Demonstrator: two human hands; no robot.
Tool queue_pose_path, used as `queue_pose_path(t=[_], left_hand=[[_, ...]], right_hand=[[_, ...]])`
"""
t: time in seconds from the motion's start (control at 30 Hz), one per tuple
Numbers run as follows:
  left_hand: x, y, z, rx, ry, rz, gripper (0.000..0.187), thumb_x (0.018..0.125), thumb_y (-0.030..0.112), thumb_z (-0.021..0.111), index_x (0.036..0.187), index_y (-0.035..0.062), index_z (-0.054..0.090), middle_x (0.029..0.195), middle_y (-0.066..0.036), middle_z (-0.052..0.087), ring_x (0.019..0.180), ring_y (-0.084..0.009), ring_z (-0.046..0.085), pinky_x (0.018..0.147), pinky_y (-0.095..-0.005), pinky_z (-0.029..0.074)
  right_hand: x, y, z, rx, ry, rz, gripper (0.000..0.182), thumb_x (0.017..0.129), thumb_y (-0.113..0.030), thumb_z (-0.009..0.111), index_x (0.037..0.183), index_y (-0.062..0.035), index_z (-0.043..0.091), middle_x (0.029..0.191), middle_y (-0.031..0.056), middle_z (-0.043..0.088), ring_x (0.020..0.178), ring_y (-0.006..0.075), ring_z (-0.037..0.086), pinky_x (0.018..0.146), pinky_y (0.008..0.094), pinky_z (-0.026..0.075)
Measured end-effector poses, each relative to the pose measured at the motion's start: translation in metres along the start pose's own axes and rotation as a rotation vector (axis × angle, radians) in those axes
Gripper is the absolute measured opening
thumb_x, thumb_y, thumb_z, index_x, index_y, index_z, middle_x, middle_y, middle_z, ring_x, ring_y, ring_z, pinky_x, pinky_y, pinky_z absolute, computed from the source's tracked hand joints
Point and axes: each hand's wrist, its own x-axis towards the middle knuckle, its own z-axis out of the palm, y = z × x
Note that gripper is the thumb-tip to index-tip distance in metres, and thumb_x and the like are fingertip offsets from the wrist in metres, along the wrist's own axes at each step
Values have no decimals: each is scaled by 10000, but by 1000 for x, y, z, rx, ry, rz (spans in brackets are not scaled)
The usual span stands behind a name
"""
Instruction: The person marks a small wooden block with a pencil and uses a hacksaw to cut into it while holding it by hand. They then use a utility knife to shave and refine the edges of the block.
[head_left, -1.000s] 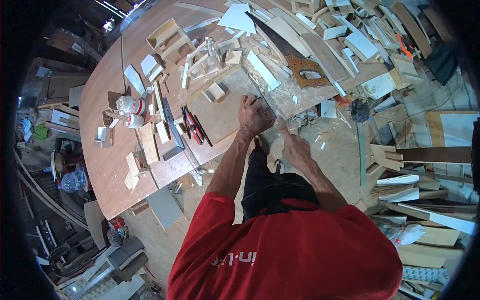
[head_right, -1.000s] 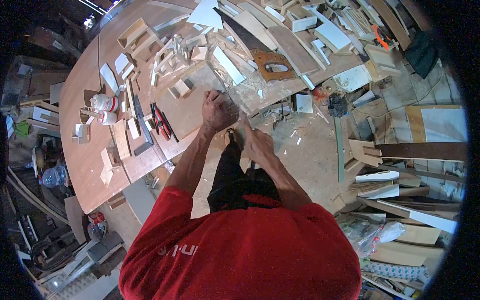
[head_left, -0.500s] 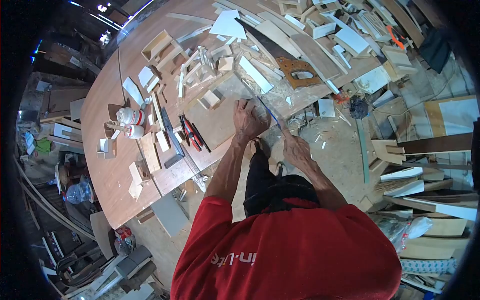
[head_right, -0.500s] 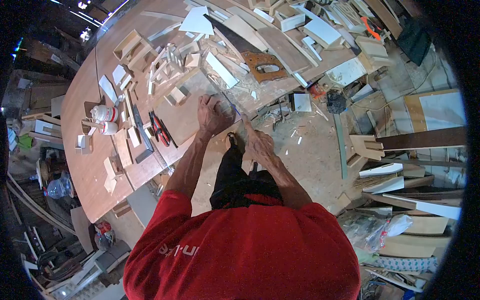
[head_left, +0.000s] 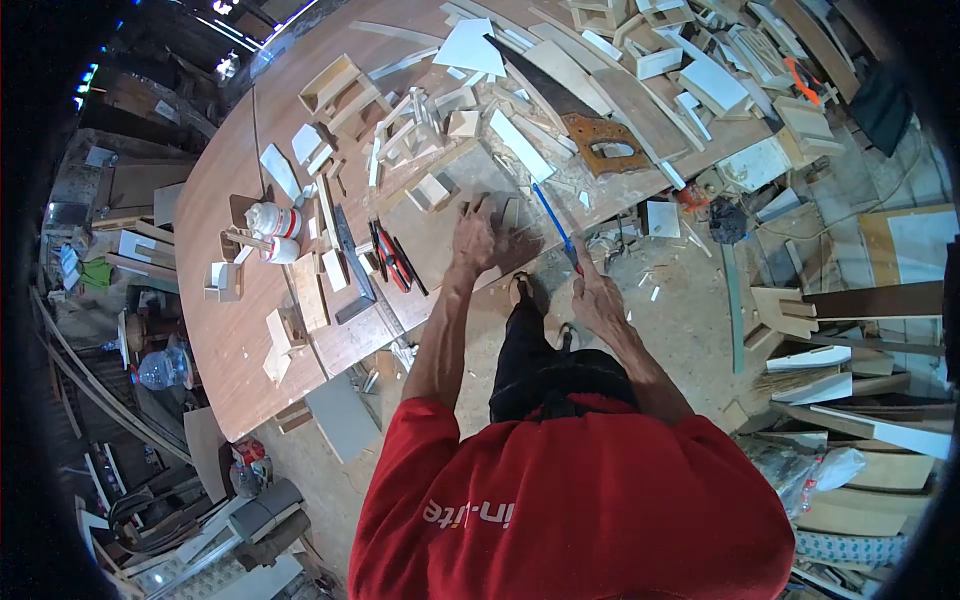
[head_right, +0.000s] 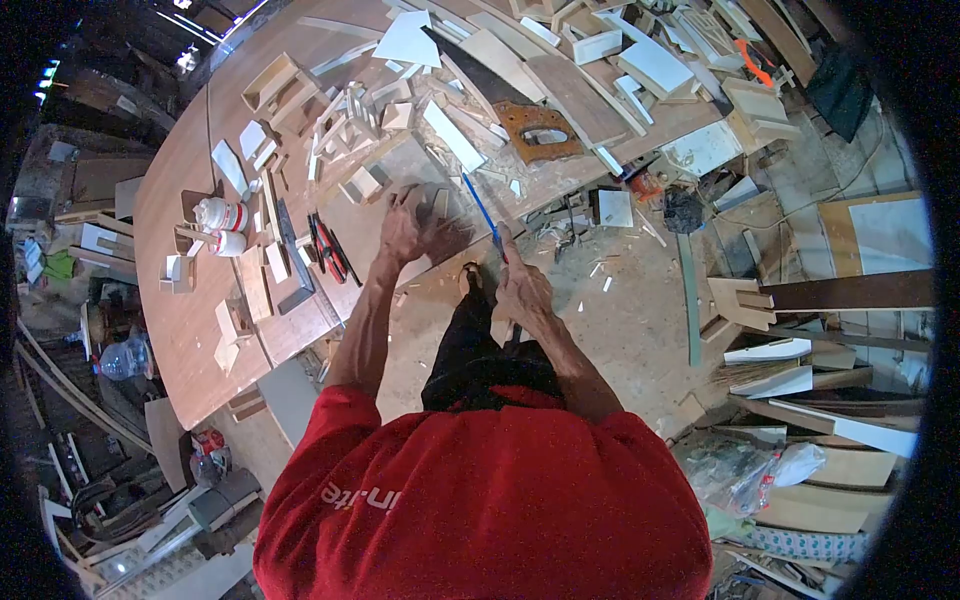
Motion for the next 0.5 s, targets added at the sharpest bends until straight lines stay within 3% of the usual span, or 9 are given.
queue_pose_path(t=[0.07, 0.1, 0.17, 0.33, 0.4, 0.43, 0.5], left_hand=[[0, -3, -8, 0, -13, 299, 430, 762, 182, 666, 1159, 47, 573, 1199, -172, 574, 1113, -368, 503, 996, -428, 358], [0, -4, -7, 0, -14, 298, 430, 762, 182, 666, 1159, 47, 573, 1199, -172, 574, 1113, -368, 503, 996, -428, 358], [1, -6, -3, -17, -37, 279, 441, 734, 131, 638, 1169, 91, 581, 1250, -111, 562, 1137, -358, 478, 956, -436, 408], [3, -4, 1, -14, -10, 290, 390, 731, 168, 684, 1101, 61, 623, 1201, -112, 591, 1134, -332, 488, 1003, -409, 365], [2, -1, 5, -23, -3, 274, 391, 727, 177, 693, 1095, 64, 627, 1199, -105, 594, 1134, -330, 488, 1005, -407, 366], [1, 3, 6, -30, 18, 239, 391, 722, 180, 697, 1094, 77, 631, 1199, -91, 596, 1136, -332, 486, 1001, -413, 370], [0, 8, 11, -37, 35, 204, 392, 718, 183, 702, 1092, 90, 635, 1199, -76, 598, 1137, -333, 483, 998, -419, 375]], right_hand=[[4, 11, 8, -22, 22, -35, 761, 874, -77, 495, 1507, -223, 100, 726, 263, 626, 694, 458, 617, 640, 533, 470], [5, 12, 10, -45, 47, -69, 791, 864, -92, 525, 1509, -220, 85, 678, 232, 634, 622, 416, 633, 570, 518, 480], [6, 16, 14, -36, 58, -82, 778, 875, -97, 518, 1509, -224, 85, 678, 231, 634, 620, 418, 631, 568, 520, 479], [5, 4, 8, -27, 58, -83, 753, 891, -106, 506, 1508, -222, 89, 686, 233, 636, 637, 422, 631, 587, 522, 478], [5, -4, 3, -5, -15, -7, 738, 910, -104, 467, 1506, -262, 62, 825, 304, 631, 806, 493, 612, 725, 554, 465], [5, -4, 4, -4, -17, -7, 738, 910, -104, 467, 1506, -262, 62, 825, 304, 631, 806, 493, 612, 725, 554, 465], [6, -4, 6, -47, 19, -77, 752, 887, -105, 507, 1509, -221, 100, 710, 227, 641, 668, 412, 636, 627, 506, 485]])
